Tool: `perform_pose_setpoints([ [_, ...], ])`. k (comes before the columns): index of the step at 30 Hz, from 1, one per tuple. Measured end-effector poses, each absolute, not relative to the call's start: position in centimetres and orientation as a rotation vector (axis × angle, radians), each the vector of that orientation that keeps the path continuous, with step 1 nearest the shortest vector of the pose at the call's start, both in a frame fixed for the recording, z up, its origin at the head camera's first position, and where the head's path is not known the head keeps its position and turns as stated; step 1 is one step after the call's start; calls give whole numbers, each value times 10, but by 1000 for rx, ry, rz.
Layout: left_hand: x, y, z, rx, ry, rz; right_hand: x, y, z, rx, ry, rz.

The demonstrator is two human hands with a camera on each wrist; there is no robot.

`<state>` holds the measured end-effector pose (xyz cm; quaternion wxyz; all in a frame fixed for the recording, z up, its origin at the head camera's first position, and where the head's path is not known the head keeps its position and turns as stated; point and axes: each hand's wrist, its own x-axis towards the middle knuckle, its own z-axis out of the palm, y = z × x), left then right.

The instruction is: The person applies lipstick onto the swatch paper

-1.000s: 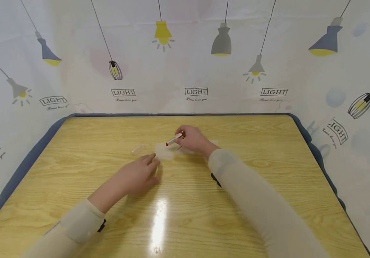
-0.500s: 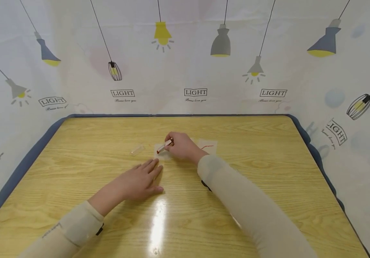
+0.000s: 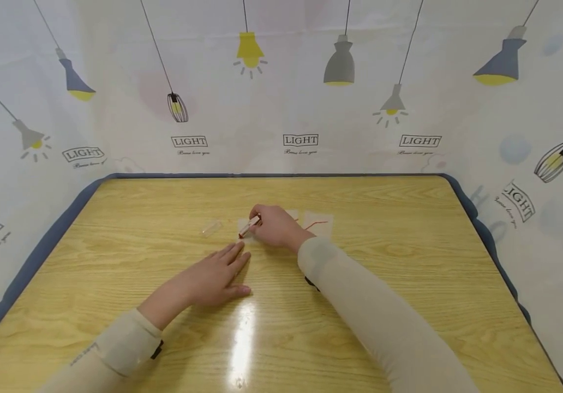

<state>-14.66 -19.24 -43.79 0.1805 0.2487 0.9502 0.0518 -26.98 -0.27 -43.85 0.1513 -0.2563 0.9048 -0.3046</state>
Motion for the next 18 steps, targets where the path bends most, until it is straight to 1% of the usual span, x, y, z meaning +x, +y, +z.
perform_pose_setpoints([
  [13, -142, -191, -434, 669, 2676, 160, -290, 24, -438, -522, 2675, -827],
  [18, -142, -191, -435, 669, 2677, 144, -293, 30, -436, -499, 2683, -820],
])
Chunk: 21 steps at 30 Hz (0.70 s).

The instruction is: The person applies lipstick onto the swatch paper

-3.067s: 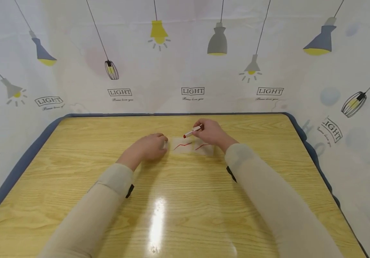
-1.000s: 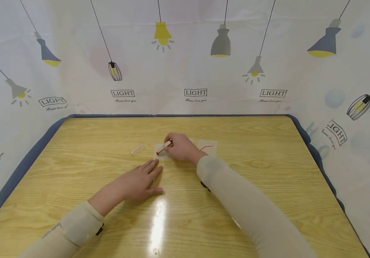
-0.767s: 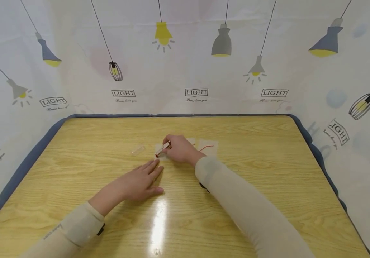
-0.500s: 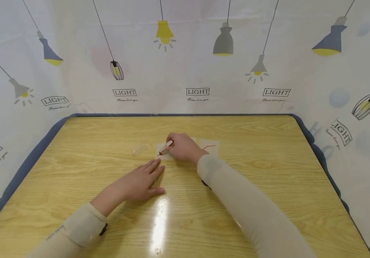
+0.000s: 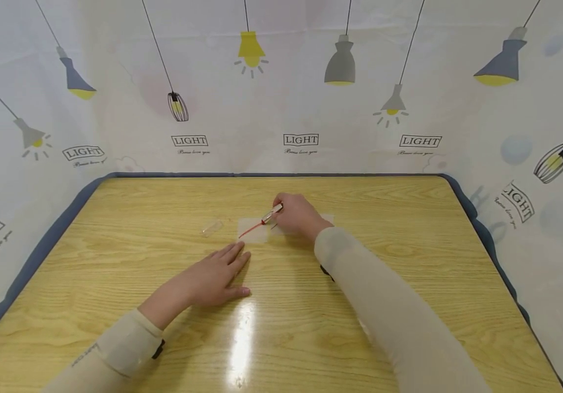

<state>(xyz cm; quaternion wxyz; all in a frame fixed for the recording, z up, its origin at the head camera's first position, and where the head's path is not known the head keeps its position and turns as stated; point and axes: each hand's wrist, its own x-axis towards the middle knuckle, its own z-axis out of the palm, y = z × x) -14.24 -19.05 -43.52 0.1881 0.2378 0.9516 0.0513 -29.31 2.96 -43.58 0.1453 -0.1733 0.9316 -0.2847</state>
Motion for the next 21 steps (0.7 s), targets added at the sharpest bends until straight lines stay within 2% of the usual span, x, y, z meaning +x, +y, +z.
perform_pose_setpoints([
  [21, -140, -186, -436, 639, 2652, 102, -294, 37, -430, -460, 2644, -912],
])
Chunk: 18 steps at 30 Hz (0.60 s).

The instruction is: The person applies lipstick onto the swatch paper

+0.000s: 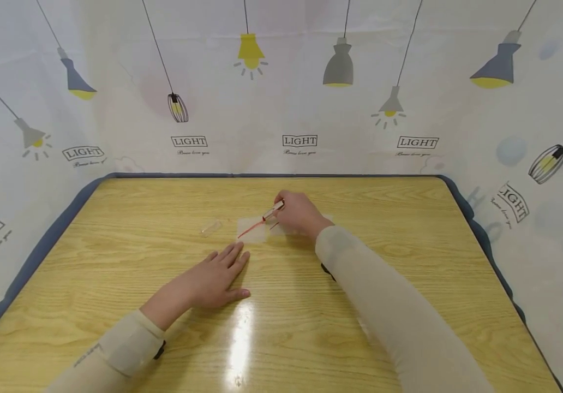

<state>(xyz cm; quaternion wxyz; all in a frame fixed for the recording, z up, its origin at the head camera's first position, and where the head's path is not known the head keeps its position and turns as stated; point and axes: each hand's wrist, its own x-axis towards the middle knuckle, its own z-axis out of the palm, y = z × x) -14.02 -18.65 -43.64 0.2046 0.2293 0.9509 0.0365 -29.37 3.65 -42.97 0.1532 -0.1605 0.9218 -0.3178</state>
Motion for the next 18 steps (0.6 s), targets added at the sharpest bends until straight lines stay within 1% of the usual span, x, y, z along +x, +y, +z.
perform_pose_setpoints([
  [10, -139, -186, -439, 626, 2623, 110, -294, 44, -417, -445, 2670, -1026],
  [18, -138, -187, -441, 616, 2671, 142, -289, 50, -405, -371, 2630, -1155],
])
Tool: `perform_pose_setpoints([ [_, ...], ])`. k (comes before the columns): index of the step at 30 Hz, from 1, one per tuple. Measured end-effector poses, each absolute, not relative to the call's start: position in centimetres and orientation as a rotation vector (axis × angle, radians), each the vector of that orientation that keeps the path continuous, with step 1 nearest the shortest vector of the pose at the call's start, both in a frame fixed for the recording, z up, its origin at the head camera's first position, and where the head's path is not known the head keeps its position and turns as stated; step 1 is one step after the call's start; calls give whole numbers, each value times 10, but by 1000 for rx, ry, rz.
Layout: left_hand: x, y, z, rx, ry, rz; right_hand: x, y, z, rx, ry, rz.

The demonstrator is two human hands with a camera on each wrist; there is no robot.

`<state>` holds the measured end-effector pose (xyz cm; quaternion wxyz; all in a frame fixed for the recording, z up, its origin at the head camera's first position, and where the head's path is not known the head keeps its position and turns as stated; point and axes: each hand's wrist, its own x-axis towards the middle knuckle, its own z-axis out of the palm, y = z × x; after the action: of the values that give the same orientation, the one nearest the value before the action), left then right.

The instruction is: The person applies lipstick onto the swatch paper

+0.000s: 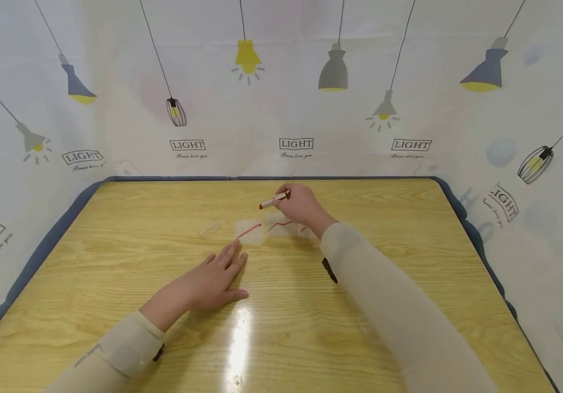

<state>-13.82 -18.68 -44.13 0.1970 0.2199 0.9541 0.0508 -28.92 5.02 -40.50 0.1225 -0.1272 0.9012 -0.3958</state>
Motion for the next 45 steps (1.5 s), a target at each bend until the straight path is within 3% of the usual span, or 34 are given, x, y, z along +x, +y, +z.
perform_pose_setpoints([
  [10, -153, -164, -392, 490, 2815, 392, -254, 69, -376, -193, 2322, -1715],
  [16, -155, -143, -374, 287, 2805, 1163, -217, 78, -372, -142, 1950, -2084],
  [25, -140, -97, -373, 198, 2263, 2197, -165, 79, -376, -57, 1417, -2435],
  [35, -122, -69, -386, 80, 2036, 2422, -124, 91, -392, -68, 1512, -2502],
  [45, -113, -62, -397, 62, 1908, 2577, -113, 101, -391, -156, 1812, -2382],
])
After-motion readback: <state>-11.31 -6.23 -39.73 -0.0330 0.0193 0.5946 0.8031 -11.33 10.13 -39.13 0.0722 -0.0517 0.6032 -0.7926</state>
